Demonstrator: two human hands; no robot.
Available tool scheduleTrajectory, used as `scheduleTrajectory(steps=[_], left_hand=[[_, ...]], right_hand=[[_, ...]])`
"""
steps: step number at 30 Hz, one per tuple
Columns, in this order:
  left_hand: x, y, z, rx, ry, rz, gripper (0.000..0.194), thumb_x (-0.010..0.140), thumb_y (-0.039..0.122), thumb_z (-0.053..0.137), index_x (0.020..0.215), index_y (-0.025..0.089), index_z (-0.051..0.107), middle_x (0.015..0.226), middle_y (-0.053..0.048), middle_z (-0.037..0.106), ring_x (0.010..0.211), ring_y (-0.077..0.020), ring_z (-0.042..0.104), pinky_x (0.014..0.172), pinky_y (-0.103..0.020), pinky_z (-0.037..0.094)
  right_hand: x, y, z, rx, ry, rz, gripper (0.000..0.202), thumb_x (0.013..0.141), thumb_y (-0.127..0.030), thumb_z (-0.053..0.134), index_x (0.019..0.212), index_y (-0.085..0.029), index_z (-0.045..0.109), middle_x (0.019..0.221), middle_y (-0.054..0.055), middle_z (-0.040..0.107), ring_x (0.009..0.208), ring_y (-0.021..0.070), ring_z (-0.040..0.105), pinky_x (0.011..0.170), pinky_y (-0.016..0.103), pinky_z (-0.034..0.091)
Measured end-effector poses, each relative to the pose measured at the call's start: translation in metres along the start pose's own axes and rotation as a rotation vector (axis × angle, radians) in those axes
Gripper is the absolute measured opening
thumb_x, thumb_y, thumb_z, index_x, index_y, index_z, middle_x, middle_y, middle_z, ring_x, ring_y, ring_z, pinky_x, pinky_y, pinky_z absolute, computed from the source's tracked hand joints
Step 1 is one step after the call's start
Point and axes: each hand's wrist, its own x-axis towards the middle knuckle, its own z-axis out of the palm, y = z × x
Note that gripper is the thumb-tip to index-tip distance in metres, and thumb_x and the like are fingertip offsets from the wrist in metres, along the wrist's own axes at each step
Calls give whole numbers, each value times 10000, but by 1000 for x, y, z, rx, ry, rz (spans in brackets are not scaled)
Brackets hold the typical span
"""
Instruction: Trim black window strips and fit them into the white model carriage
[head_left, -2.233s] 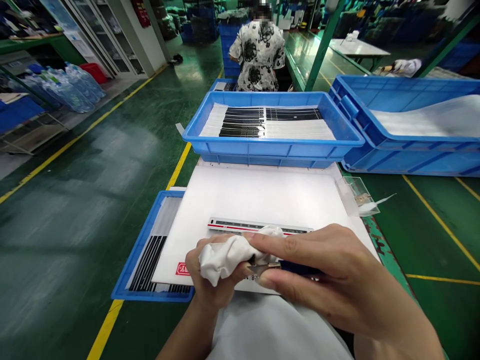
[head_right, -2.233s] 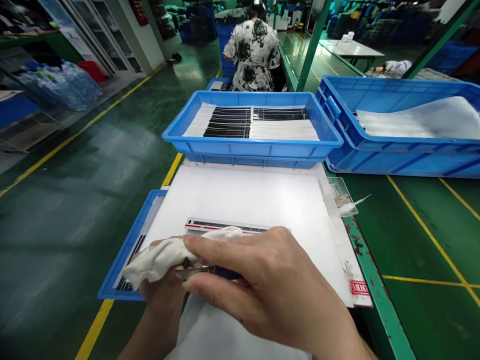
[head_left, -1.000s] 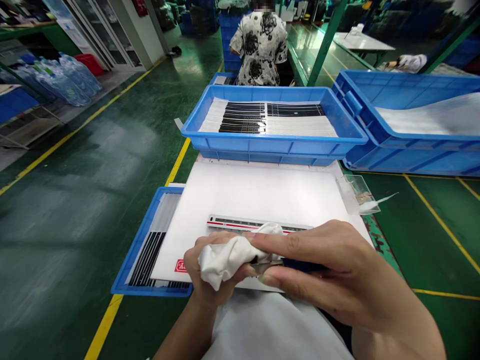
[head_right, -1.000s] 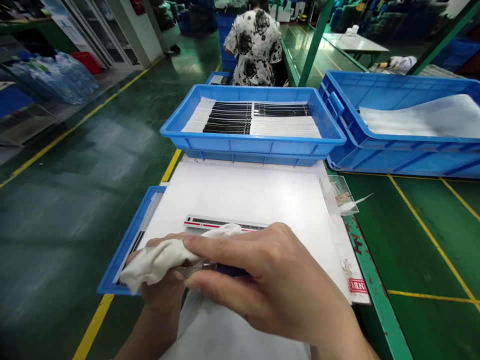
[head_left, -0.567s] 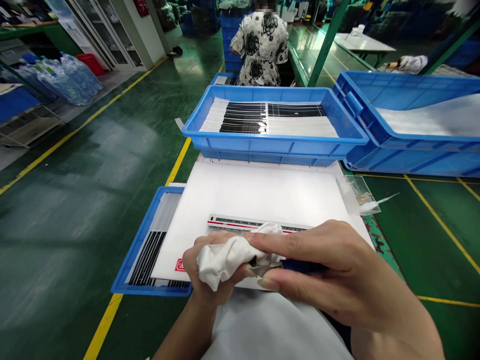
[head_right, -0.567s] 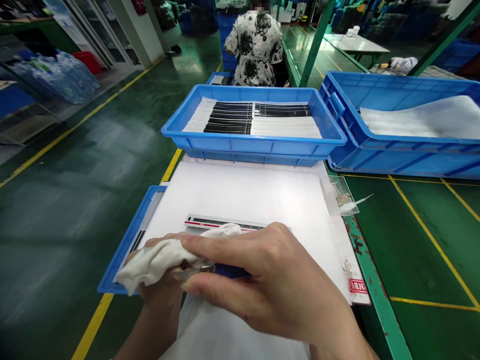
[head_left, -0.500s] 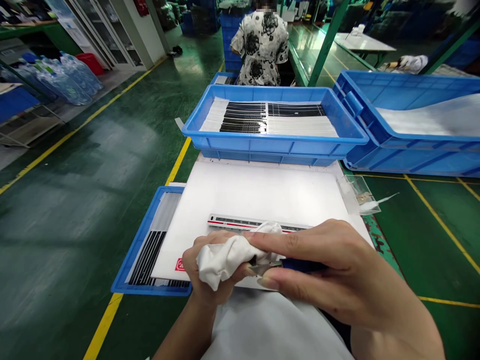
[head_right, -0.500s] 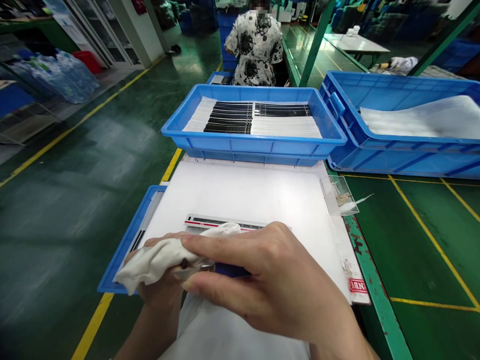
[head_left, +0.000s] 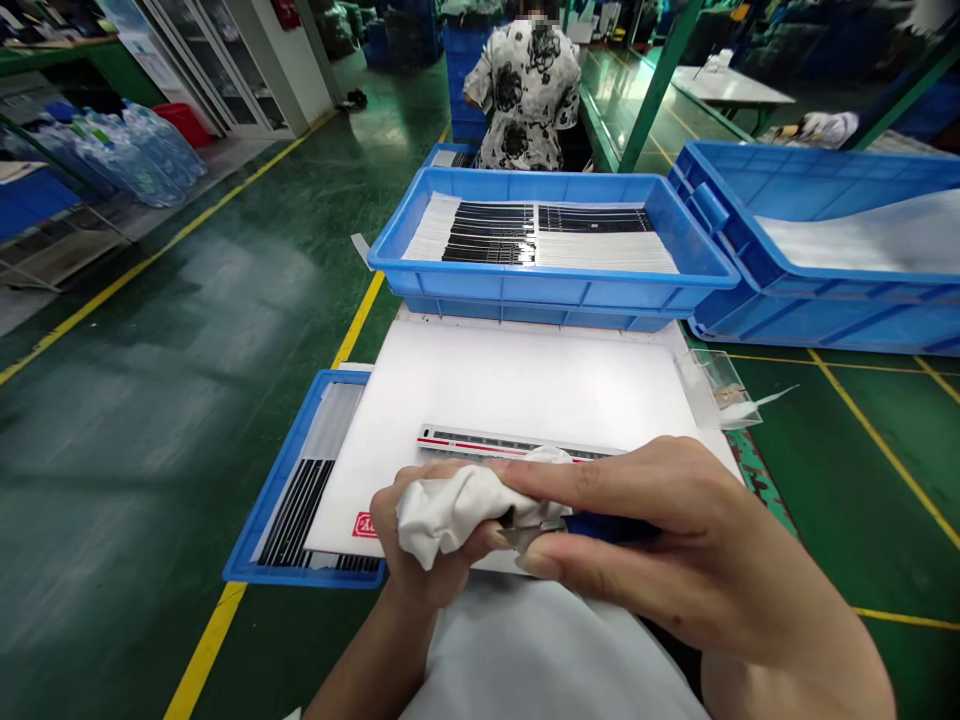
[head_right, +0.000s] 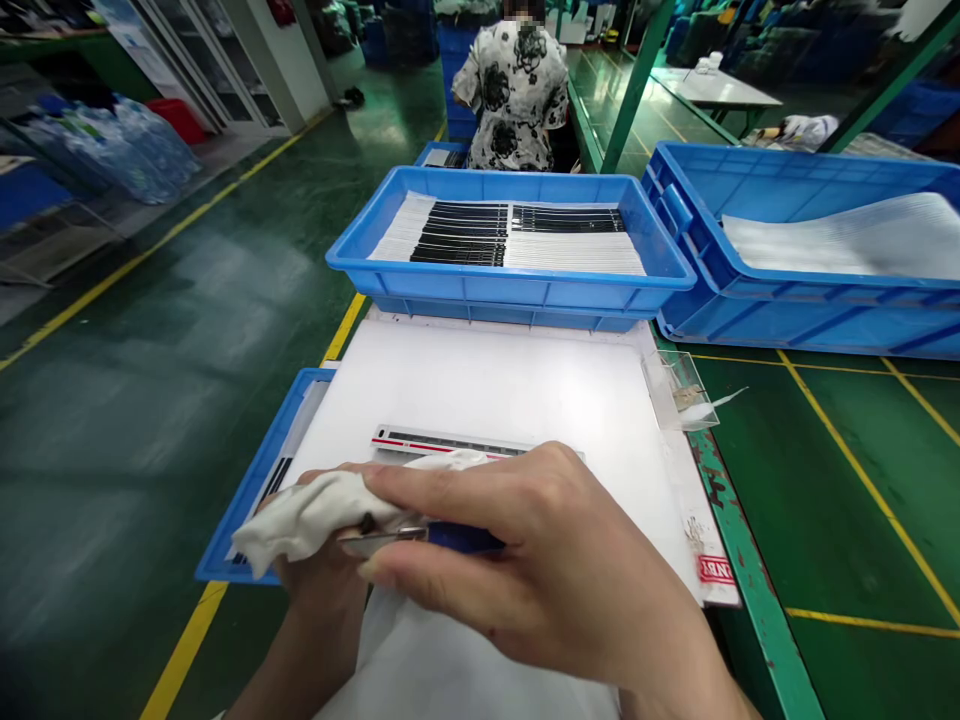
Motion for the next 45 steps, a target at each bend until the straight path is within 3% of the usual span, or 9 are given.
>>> scheduleTrajectory(steps=[6, 11, 16, 24, 31, 38, 45], left_hand=[[-11, -7, -3, -42, -8, -46, 180, 928, 424, 710, 1007, 277, 778, 702, -1, 681, 545, -141, 628, 491, -245, 546], [-7, -4, 0, -34, 39, -17, 156, 828, 377, 824, 915, 259, 771, 686, 26, 695, 557, -132, 651, 533, -223, 574], [-6, -4, 1, -25, 91, 76, 198, 782, 357, 861, 937, 270, 775, 752, 32, 757, 583, -141, 705, 586, -215, 620], [-4, -2, 2, -12, 12, 118, 166, 836, 321, 821, 976, 258, 757, 780, 18, 770, 602, -152, 719, 606, -216, 625], [-2, 0, 5, -33, 14, 129, 180, 848, 340, 817, 988, 251, 748, 797, 20, 771, 614, -150, 717, 621, -228, 635], [-2, -2, 4, -26, 2, 122, 187, 842, 353, 814, 992, 258, 756, 786, 14, 769, 598, -162, 721, 601, -239, 641], [-5, -2, 4, -19, -2, 77, 184, 855, 381, 798, 980, 250, 765, 793, 2, 777, 620, -170, 736, 605, -227, 627]], right_hand=[[1, -8, 3, -41, 22, 39, 343, 967, -251, 739, 1307, -289, 741, 973, -46, 805, 689, 78, 710, 752, 121, 534], [-2, -9, 2, -32, 24, 42, 345, 960, -251, 746, 1302, -287, 744, 923, -38, 804, 693, 87, 714, 691, 122, 533], [-3, -8, 0, -70, 27, 34, 310, 957, -256, 744, 1265, -225, 769, 786, -12, 787, 660, 132, 735, 762, 173, 584], [-3, -6, -2, -38, 26, 13, 308, 956, -248, 745, 1263, -228, 769, 807, -22, 782, 666, 111, 739, 811, 145, 584], [-6, -6, -1, -21, 29, 14, 298, 951, -239, 746, 1245, -197, 776, 806, 3, 794, 763, 160, 772, 795, 174, 597], [-7, -2, -3, -64, 24, 16, 317, 953, -302, 747, 1265, -257, 768, 826, 7, 792, 626, 140, 712, 567, 174, 544], [-7, -4, -1, -5, 34, 42, 321, 936, -260, 766, 1255, -228, 775, 898, 6, 808, 670, 144, 727, 778, 196, 595]])
